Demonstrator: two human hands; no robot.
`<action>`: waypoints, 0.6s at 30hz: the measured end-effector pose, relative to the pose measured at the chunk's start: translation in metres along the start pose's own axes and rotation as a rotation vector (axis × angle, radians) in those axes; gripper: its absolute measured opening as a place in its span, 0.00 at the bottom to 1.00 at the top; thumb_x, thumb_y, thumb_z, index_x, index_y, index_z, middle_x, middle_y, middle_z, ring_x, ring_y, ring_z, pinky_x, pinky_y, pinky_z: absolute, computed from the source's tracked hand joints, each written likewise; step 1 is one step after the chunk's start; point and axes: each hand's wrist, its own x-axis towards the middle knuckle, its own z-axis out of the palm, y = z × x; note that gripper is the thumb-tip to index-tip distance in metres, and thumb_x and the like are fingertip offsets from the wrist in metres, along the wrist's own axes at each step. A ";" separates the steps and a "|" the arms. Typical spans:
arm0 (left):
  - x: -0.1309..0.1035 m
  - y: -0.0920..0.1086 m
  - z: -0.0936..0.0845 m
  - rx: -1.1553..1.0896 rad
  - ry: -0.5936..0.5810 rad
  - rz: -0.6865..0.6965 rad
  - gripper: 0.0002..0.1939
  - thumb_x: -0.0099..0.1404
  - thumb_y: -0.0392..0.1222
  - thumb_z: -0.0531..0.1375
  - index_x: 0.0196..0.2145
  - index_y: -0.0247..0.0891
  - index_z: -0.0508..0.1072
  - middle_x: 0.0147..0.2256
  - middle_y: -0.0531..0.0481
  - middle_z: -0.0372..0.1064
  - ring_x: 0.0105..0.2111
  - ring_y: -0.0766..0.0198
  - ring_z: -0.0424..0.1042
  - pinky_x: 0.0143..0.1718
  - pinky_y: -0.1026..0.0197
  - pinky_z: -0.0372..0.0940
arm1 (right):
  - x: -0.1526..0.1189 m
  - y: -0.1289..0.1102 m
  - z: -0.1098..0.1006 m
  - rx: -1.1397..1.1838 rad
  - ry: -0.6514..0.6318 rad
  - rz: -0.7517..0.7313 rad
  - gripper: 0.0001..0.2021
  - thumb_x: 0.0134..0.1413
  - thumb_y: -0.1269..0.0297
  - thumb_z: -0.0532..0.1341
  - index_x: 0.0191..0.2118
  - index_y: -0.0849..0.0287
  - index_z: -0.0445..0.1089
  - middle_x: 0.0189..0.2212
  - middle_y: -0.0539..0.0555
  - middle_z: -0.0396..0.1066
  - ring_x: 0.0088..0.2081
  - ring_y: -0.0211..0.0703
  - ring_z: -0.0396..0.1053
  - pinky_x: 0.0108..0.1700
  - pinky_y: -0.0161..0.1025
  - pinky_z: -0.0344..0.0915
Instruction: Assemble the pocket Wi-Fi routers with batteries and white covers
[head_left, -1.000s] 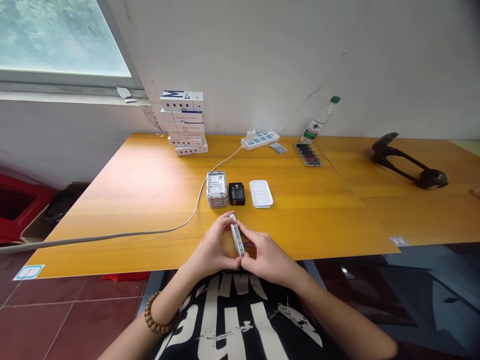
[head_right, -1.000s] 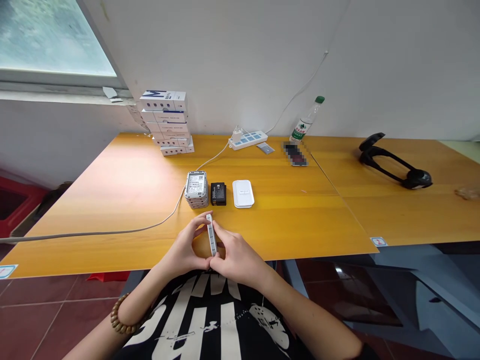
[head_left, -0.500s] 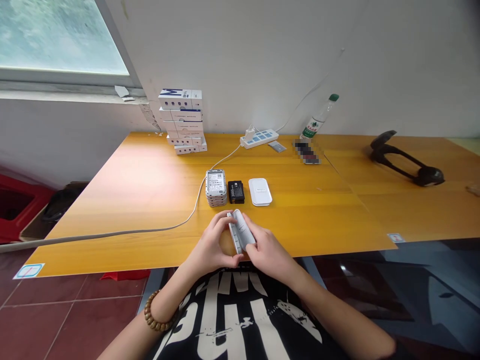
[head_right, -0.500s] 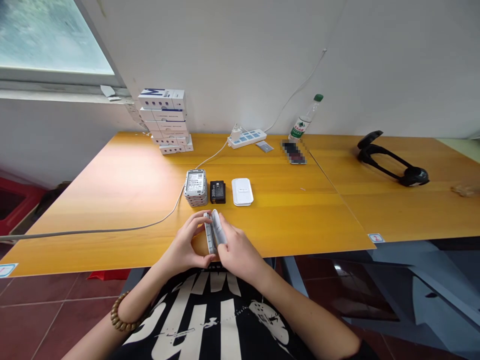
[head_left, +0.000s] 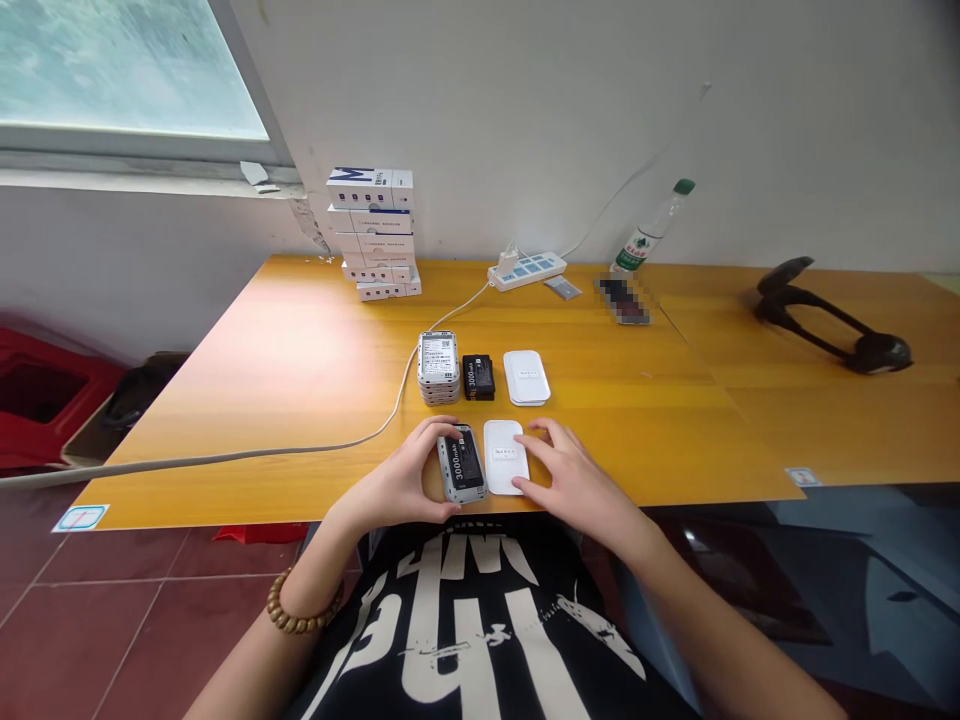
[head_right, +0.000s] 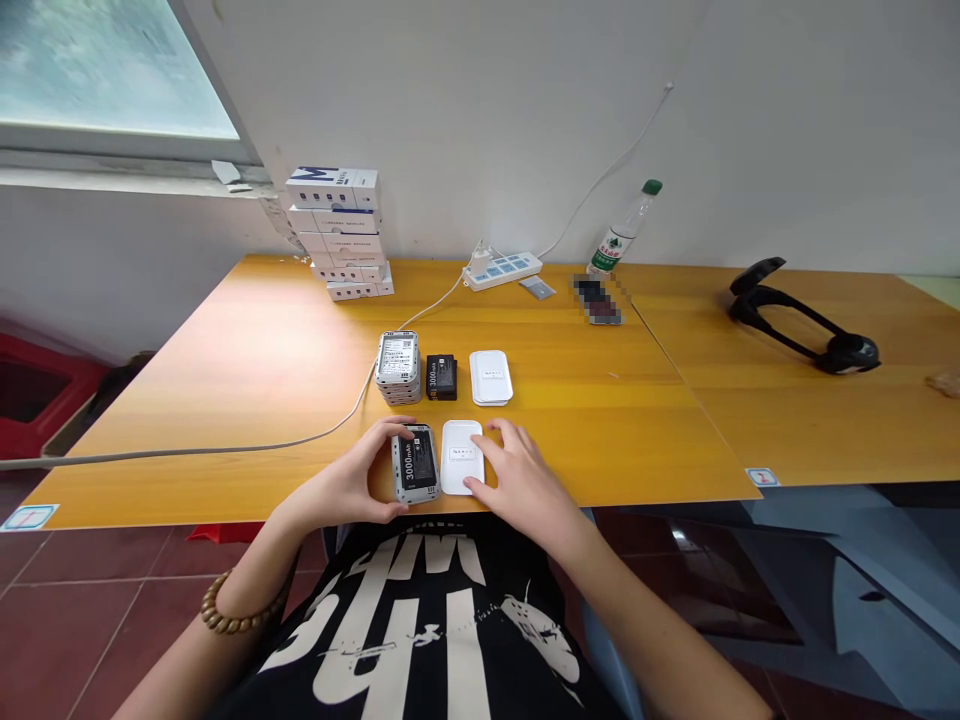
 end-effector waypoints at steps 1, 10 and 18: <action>0.000 -0.001 0.000 0.020 -0.005 -0.001 0.40 0.55 0.41 0.73 0.61 0.47 0.61 0.69 0.40 0.55 0.71 0.40 0.57 0.71 0.35 0.59 | 0.005 0.002 -0.002 -0.039 -0.036 -0.049 0.31 0.59 0.57 0.70 0.67 0.55 0.68 0.68 0.66 0.60 0.70 0.67 0.58 0.69 0.62 0.60; 0.002 0.002 0.005 0.171 -0.023 0.015 0.43 0.52 0.36 0.70 0.63 0.47 0.61 0.69 0.38 0.57 0.71 0.36 0.56 0.70 0.29 0.57 | 0.029 -0.001 -0.023 -0.155 -0.257 -0.248 0.44 0.53 0.57 0.72 0.73 0.55 0.57 0.68 0.68 0.62 0.68 0.70 0.60 0.67 0.62 0.60; 0.003 0.003 0.006 0.234 -0.050 0.015 0.47 0.53 0.39 0.72 0.67 0.47 0.58 0.71 0.38 0.54 0.73 0.35 0.52 0.71 0.28 0.55 | 0.094 0.038 -0.075 -0.203 -0.114 -0.083 0.48 0.52 0.52 0.70 0.76 0.52 0.52 0.75 0.66 0.52 0.75 0.73 0.47 0.72 0.70 0.47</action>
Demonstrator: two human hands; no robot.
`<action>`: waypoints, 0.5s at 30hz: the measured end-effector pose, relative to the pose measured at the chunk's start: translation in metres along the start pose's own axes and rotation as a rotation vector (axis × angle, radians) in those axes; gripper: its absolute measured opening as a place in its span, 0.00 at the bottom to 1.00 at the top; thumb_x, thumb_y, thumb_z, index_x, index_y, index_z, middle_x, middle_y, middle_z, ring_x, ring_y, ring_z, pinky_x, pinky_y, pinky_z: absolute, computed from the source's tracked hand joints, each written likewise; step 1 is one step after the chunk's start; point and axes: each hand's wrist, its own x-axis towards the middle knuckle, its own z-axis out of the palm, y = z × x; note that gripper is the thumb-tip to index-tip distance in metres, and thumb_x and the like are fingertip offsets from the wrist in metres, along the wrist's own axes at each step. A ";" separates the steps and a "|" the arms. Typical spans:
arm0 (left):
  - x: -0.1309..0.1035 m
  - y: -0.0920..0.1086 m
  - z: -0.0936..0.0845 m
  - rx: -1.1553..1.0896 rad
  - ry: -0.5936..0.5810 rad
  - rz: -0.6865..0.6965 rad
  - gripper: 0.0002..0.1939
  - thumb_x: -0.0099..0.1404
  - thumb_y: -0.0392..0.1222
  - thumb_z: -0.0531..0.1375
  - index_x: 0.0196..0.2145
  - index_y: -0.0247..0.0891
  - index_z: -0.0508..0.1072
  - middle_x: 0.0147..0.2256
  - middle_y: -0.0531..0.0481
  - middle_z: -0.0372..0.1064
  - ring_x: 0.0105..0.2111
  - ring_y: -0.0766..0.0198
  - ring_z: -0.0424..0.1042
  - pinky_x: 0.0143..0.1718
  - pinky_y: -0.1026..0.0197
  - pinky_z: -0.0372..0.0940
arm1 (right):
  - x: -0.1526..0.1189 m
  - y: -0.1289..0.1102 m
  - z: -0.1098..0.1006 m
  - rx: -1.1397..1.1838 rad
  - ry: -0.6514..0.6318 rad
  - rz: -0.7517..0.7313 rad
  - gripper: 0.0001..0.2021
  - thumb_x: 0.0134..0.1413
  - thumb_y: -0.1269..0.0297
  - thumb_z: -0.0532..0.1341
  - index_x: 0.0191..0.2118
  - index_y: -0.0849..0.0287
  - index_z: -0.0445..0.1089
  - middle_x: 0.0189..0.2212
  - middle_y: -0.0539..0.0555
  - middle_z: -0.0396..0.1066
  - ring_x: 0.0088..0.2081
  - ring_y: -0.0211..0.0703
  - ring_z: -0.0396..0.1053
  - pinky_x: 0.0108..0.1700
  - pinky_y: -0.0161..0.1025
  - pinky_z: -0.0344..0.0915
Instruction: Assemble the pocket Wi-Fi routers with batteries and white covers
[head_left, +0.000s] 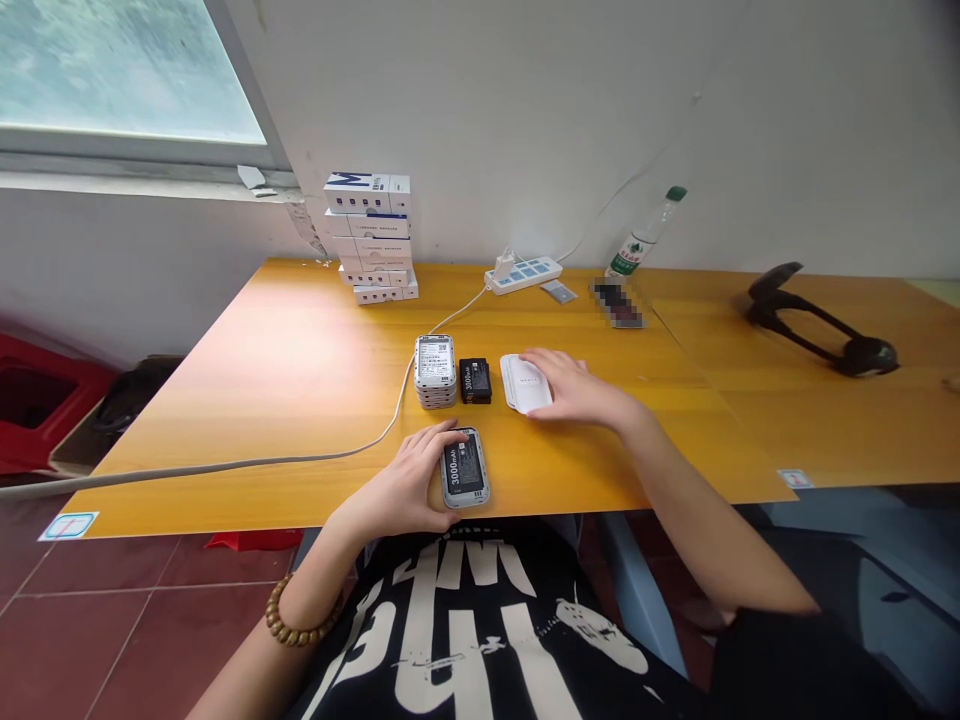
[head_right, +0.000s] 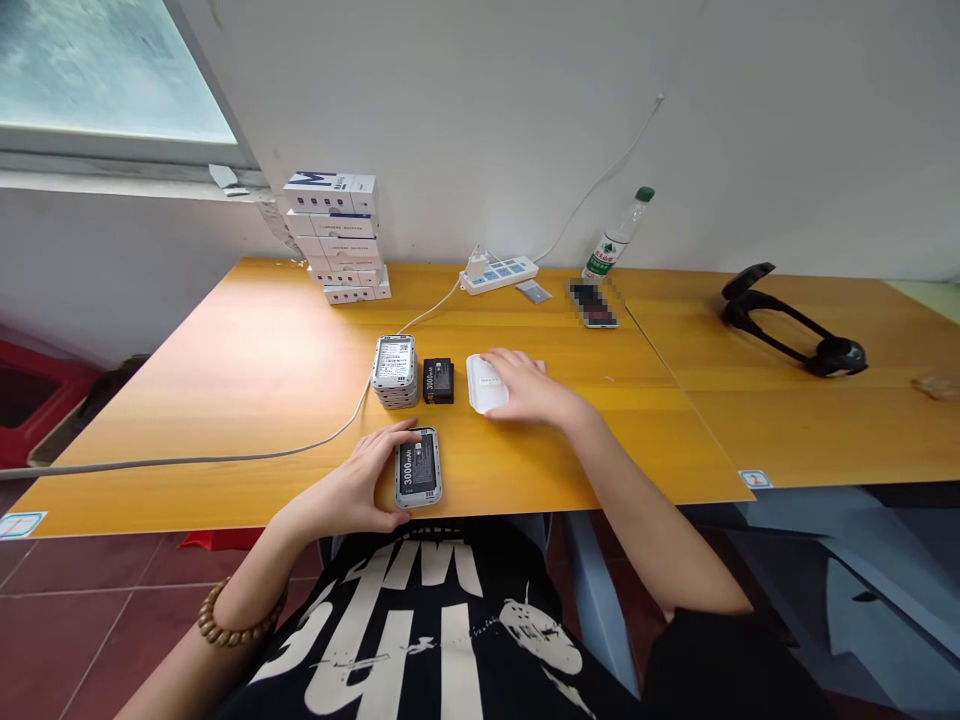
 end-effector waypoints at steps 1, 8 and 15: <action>0.000 0.000 0.001 0.004 -0.002 -0.008 0.49 0.53 0.41 0.74 0.68 0.48 0.57 0.72 0.38 0.53 0.73 0.35 0.51 0.71 0.28 0.55 | 0.010 0.006 -0.003 0.010 -0.017 0.014 0.49 0.51 0.52 0.71 0.75 0.52 0.52 0.74 0.66 0.53 0.75 0.73 0.48 0.72 0.70 0.48; 0.001 -0.002 0.004 0.035 0.029 -0.052 0.54 0.52 0.47 0.78 0.70 0.47 0.56 0.71 0.37 0.54 0.72 0.35 0.54 0.71 0.29 0.56 | 0.036 0.026 -0.001 0.095 -0.128 0.039 0.52 0.47 0.52 0.74 0.76 0.52 0.52 0.75 0.64 0.52 0.75 0.68 0.51 0.73 0.64 0.50; 0.003 -0.004 0.005 0.007 0.064 -0.026 0.53 0.52 0.48 0.78 0.69 0.49 0.58 0.67 0.40 0.60 0.69 0.37 0.58 0.70 0.29 0.57 | 0.039 0.040 0.006 0.192 -0.152 0.032 0.61 0.45 0.49 0.76 0.79 0.53 0.43 0.78 0.65 0.44 0.77 0.67 0.46 0.75 0.62 0.49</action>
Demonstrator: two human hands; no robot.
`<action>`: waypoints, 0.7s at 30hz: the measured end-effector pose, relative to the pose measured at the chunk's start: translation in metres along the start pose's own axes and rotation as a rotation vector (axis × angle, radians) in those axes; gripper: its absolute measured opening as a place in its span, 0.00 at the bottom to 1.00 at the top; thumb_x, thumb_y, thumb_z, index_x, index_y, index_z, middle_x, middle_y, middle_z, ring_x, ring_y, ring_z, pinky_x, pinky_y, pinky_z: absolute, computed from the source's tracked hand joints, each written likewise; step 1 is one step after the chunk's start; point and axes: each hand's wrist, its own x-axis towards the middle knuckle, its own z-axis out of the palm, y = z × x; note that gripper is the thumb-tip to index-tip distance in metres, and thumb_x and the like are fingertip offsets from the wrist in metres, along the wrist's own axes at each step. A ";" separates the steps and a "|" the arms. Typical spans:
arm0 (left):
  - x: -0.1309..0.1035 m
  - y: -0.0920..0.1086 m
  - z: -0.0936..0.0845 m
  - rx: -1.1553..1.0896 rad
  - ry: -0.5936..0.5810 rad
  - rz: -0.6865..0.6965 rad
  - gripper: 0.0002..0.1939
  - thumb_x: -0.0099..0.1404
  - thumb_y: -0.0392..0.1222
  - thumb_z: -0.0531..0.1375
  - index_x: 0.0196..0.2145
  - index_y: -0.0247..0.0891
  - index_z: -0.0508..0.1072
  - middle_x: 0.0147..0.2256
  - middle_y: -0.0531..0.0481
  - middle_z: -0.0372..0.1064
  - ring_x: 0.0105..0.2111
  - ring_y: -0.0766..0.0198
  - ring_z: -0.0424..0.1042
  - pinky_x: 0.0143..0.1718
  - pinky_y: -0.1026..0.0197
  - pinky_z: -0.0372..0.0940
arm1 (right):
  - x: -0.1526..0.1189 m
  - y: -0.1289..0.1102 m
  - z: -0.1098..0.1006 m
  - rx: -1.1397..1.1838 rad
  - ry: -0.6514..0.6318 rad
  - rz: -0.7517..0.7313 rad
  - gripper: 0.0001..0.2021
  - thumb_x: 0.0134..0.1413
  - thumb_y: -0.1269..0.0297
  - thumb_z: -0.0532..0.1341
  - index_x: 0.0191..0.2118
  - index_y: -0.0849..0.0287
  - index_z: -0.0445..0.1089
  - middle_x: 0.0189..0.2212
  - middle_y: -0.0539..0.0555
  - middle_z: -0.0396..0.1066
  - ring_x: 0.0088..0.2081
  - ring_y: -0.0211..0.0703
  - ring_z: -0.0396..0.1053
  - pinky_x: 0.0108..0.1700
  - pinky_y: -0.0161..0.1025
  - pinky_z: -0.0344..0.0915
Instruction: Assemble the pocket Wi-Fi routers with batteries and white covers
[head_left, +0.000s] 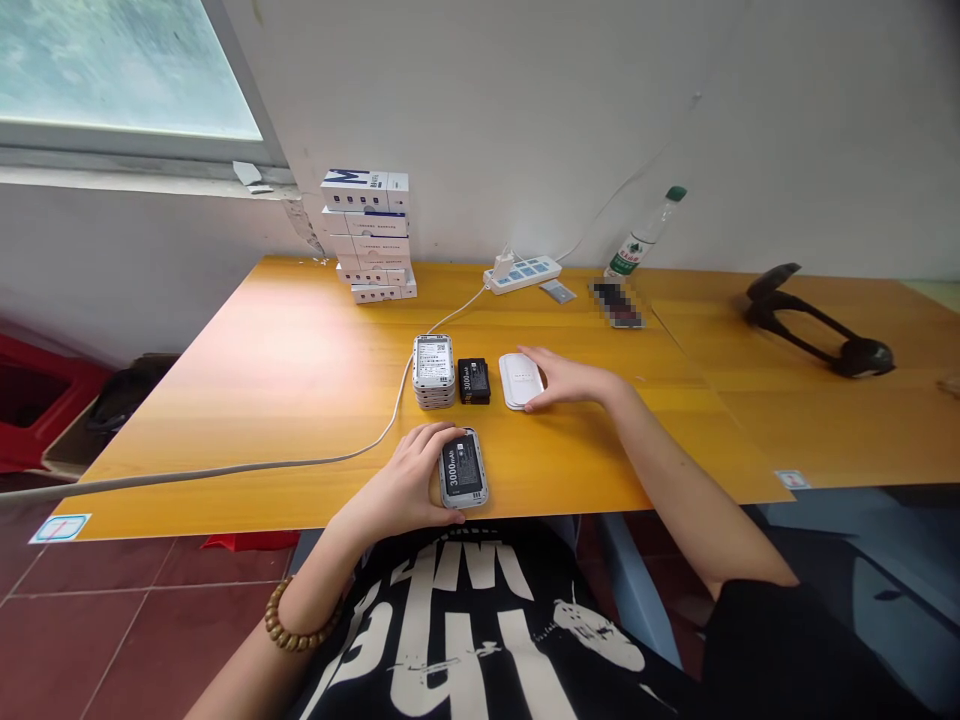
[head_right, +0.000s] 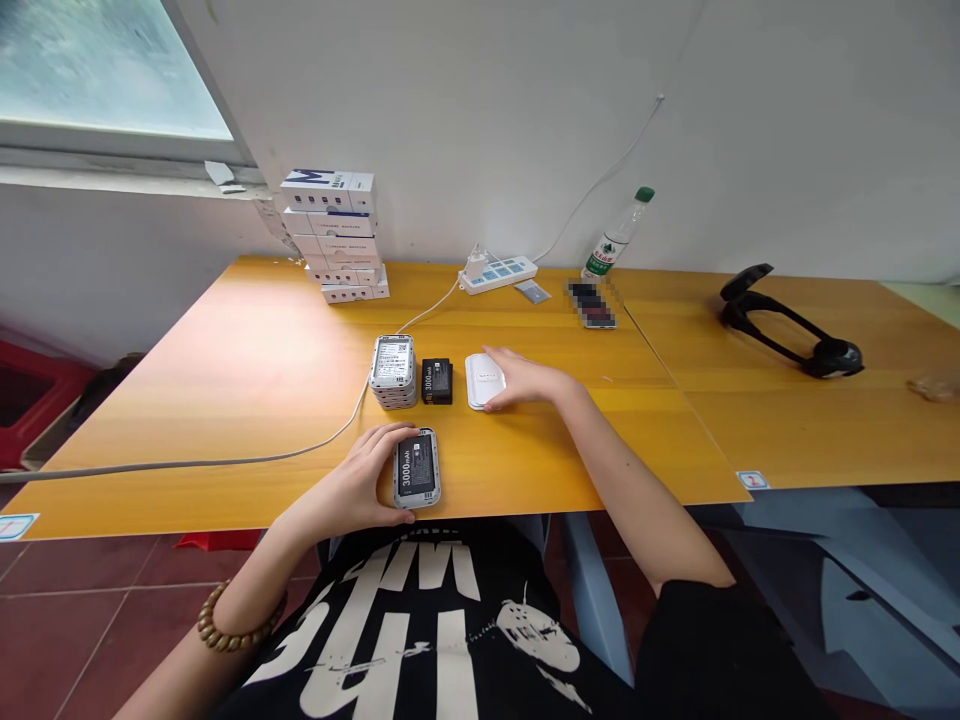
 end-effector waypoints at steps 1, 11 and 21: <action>0.000 0.000 0.000 0.001 0.004 0.004 0.52 0.52 0.48 0.78 0.69 0.49 0.58 0.67 0.40 0.60 0.69 0.37 0.58 0.70 0.30 0.57 | 0.001 0.002 0.001 0.011 -0.003 0.009 0.61 0.46 0.48 0.76 0.79 0.53 0.42 0.78 0.65 0.45 0.77 0.67 0.47 0.75 0.62 0.50; 0.004 0.000 0.006 0.042 0.027 0.001 0.52 0.53 0.50 0.78 0.69 0.49 0.57 0.67 0.41 0.60 0.68 0.38 0.59 0.69 0.32 0.58 | -0.003 0.001 0.011 0.093 0.069 0.069 0.53 0.57 0.49 0.70 0.79 0.59 0.43 0.78 0.65 0.45 0.76 0.66 0.49 0.76 0.60 0.49; 0.008 0.001 0.008 0.045 0.075 -0.006 0.58 0.49 0.51 0.80 0.70 0.49 0.55 0.67 0.39 0.60 0.68 0.36 0.58 0.69 0.31 0.57 | -0.036 -0.038 0.028 0.073 0.379 0.026 0.33 0.64 0.58 0.64 0.71 0.58 0.60 0.72 0.65 0.58 0.74 0.63 0.54 0.75 0.60 0.52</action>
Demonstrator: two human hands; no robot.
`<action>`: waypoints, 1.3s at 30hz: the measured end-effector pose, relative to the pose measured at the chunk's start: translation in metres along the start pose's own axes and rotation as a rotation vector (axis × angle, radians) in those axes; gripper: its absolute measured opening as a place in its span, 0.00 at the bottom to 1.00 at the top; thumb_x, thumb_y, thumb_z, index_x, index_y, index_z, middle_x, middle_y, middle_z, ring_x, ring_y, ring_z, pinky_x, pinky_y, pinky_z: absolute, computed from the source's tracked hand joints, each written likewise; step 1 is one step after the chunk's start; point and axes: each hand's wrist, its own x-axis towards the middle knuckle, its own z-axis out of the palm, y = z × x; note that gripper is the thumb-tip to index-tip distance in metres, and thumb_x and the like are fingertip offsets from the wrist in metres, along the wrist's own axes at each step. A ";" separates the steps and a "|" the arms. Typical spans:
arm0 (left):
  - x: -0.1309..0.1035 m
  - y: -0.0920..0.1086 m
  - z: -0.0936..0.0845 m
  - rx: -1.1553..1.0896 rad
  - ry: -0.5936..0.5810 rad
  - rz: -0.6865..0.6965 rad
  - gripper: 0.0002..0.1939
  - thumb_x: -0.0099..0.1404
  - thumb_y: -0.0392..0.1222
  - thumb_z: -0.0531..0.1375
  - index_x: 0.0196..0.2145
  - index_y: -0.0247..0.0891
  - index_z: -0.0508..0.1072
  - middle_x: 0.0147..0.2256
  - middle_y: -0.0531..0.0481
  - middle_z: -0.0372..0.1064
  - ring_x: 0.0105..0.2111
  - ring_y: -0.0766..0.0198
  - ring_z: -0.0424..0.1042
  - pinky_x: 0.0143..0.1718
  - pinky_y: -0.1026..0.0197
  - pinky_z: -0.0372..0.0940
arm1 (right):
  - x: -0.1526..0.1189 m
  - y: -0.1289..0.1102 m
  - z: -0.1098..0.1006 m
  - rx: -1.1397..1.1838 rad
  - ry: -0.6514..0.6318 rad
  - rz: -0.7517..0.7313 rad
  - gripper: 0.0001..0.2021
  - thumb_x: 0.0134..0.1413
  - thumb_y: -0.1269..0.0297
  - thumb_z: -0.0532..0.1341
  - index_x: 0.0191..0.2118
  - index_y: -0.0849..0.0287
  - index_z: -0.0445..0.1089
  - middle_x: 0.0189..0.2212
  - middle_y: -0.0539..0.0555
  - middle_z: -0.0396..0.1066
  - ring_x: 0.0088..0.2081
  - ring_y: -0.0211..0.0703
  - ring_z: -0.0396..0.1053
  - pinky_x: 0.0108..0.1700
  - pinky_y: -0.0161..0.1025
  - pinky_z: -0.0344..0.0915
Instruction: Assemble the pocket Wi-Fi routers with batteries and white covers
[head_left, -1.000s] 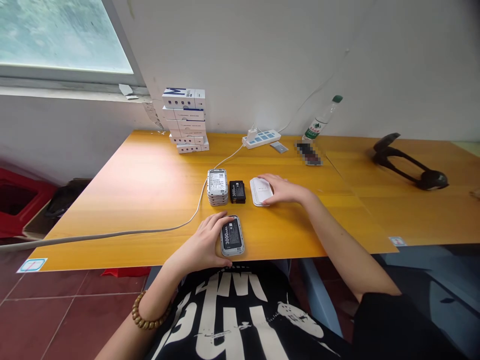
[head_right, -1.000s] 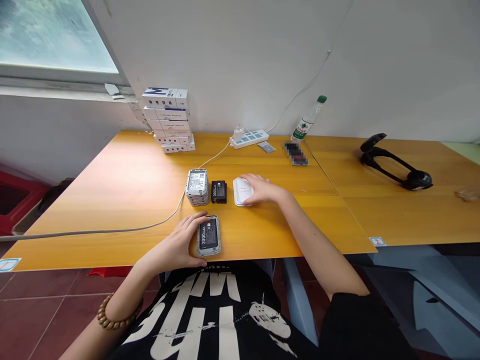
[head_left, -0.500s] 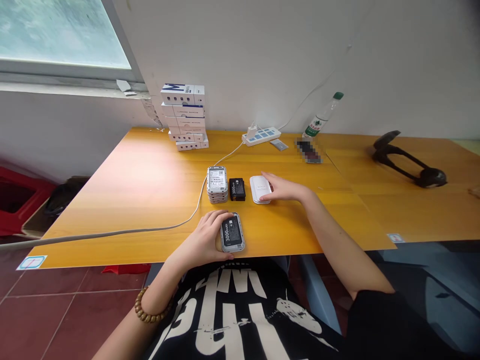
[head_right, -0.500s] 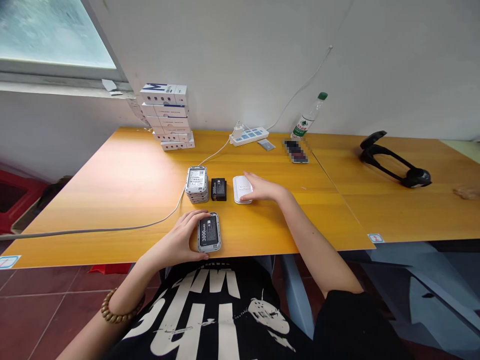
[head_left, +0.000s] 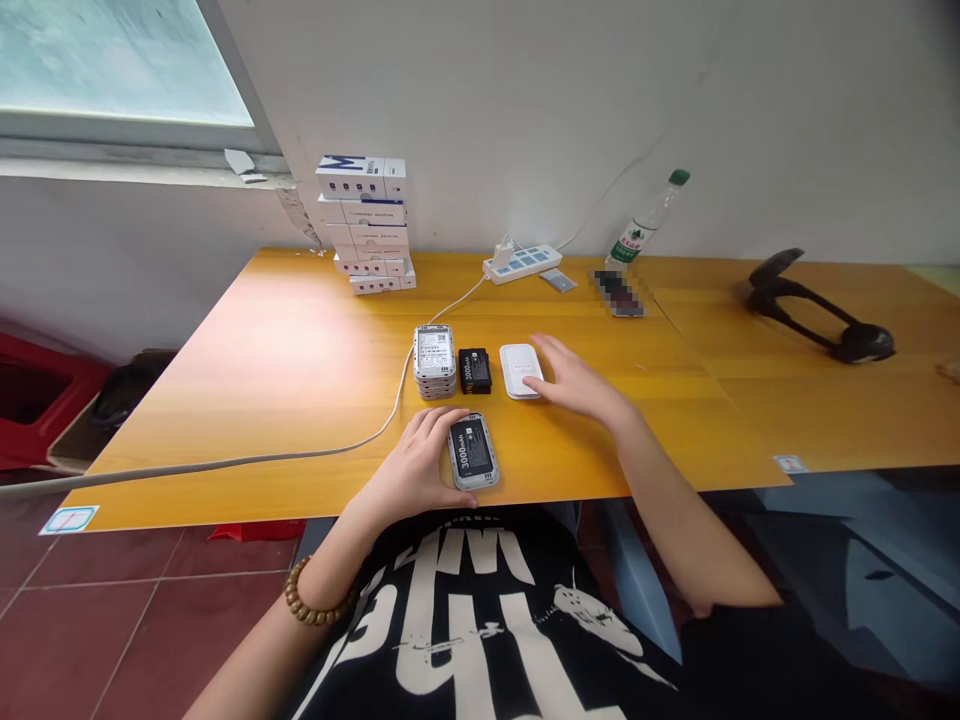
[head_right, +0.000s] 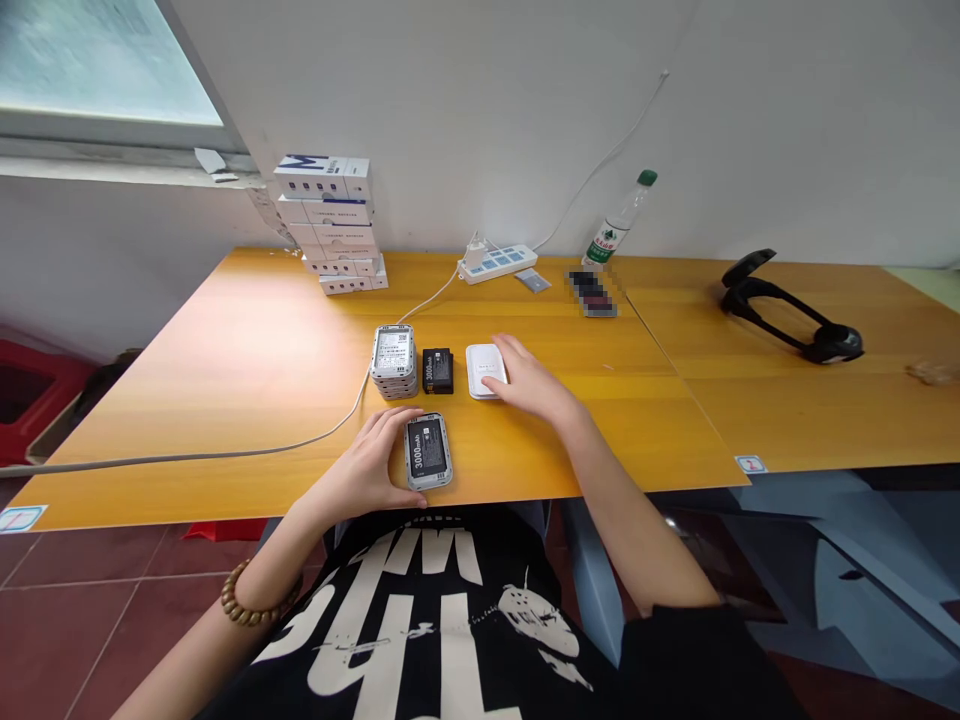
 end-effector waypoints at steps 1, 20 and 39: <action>0.000 0.000 0.001 0.003 0.006 -0.003 0.59 0.48 0.51 0.80 0.70 0.49 0.55 0.66 0.39 0.60 0.68 0.36 0.58 0.69 0.30 0.57 | -0.008 -0.011 0.006 0.019 0.070 -0.062 0.25 0.66 0.61 0.61 0.66 0.57 0.65 0.67 0.64 0.65 0.70 0.61 0.61 0.72 0.58 0.57; 0.002 0.003 0.010 0.011 0.046 0.002 0.58 0.48 0.51 0.79 0.69 0.49 0.54 0.64 0.40 0.63 0.64 0.35 0.64 0.63 0.30 0.64 | -0.045 -0.076 0.052 0.223 -0.107 -0.175 0.11 0.62 0.63 0.64 0.37 0.53 0.59 0.44 0.53 0.66 0.48 0.49 0.68 0.53 0.48 0.69; 0.002 -0.002 0.008 0.051 0.005 0.028 0.54 0.50 0.54 0.79 0.68 0.47 0.58 0.65 0.38 0.62 0.65 0.35 0.61 0.66 0.32 0.60 | 0.033 0.005 -0.010 0.674 0.163 0.035 0.14 0.54 0.56 0.68 0.44 0.57 0.77 0.40 0.57 0.81 0.42 0.52 0.78 0.44 0.50 0.78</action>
